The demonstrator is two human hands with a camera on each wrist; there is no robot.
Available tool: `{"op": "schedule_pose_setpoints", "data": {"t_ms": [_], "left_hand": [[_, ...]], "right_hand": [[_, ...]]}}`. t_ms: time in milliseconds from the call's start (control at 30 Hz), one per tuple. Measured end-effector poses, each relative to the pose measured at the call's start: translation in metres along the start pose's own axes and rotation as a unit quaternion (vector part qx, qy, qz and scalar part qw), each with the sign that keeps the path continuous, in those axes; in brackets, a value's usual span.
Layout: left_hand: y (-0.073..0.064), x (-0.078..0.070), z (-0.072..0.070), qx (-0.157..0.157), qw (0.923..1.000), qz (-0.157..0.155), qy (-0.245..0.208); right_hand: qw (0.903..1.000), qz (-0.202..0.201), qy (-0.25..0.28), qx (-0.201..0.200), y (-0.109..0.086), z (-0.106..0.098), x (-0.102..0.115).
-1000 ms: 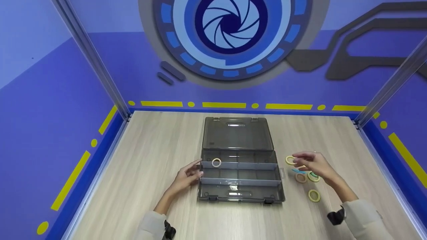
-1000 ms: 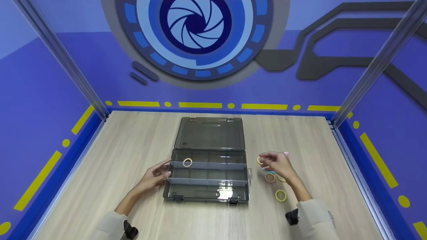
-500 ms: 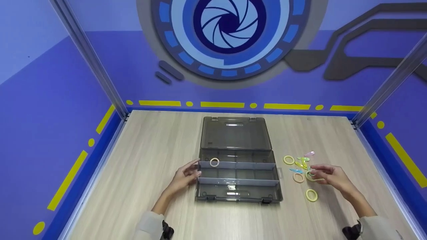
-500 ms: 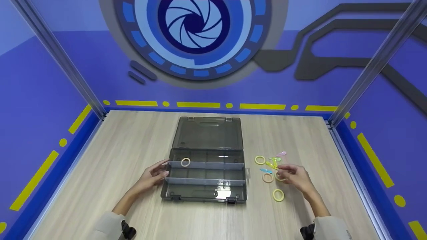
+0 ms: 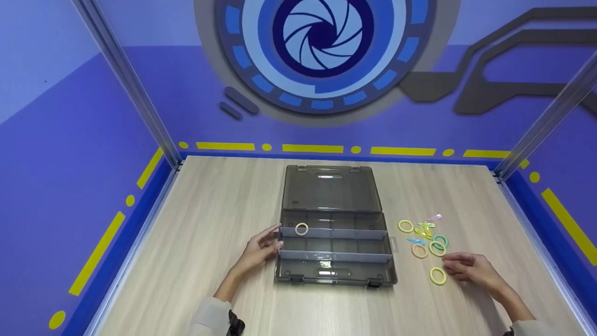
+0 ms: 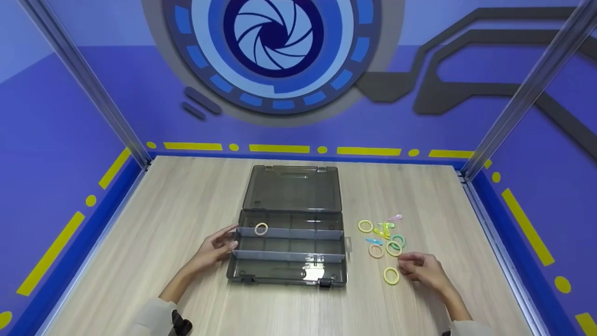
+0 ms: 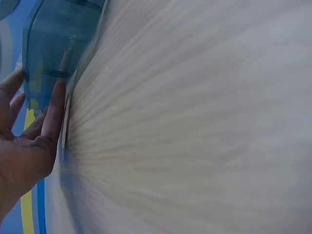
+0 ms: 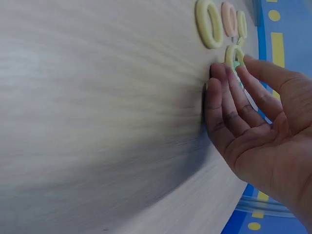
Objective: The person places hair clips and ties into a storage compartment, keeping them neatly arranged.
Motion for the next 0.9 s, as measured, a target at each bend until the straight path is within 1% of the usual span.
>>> {"op": "schedule_pose_setpoints", "data": {"t_ms": [133, 233, 367, 433, 467, 567, 700, 800, 900], "left_hand": [[0.003, -0.004, 0.001, 0.003, 0.9998, 0.008, 0.017], [0.004, -0.006, 0.001, 0.002, 0.9992, 0.015, 0.037], [0.005, -0.005, 0.001, -0.004, 0.9988, 0.015, 0.046], [0.004, -0.006, 0.002, -0.004, 0.9987, 0.02, 0.046], [0.004, -0.006, 0.002, -0.004, 0.9986, 0.02, 0.048], [0.003, -0.005, 0.003, -0.004, 0.9986, 0.02, 0.049], [0.003, -0.004, 0.002, -0.006, 0.9988, 0.018, 0.044], [0.003, -0.003, 0.001, -0.01, 0.9993, 0.01, 0.034], [0.002, 0.0, -0.001, -0.014, 0.9995, -0.003, 0.029]], "right_hand": [[0.9989, -0.023, -0.041, 0.008, 0.0, 0.004, 0.002], [0.9953, -0.057, -0.078, 0.011, 0.0, 0.008, 0.007], [0.9841, -0.113, -0.136, -0.011, 0.0, 0.012, 0.015], [0.9785, -0.131, -0.158, -0.022, -0.001, 0.014, 0.018], [0.9767, -0.134, -0.166, -0.027, -0.001, 0.014, 0.018], [0.9742, -0.127, -0.183, -0.038, -0.001, 0.015, 0.015], [0.9754, -0.098, -0.189, -0.057, 0.001, 0.014, 0.013], [0.9787, -0.078, -0.177, -0.068, 0.002, 0.014, 0.014], [0.9828, -0.066, -0.159, -0.068, 0.001, 0.016, 0.015]]}}
Point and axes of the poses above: each hand's wrist, its own y-axis towards the middle knuckle, its own z-axis out of the palm, x = y × z, the point moved 9 cm from there along y, towards the middle knuckle, and after that the axes turned 8 degrees about y, right-handed, at the moved point
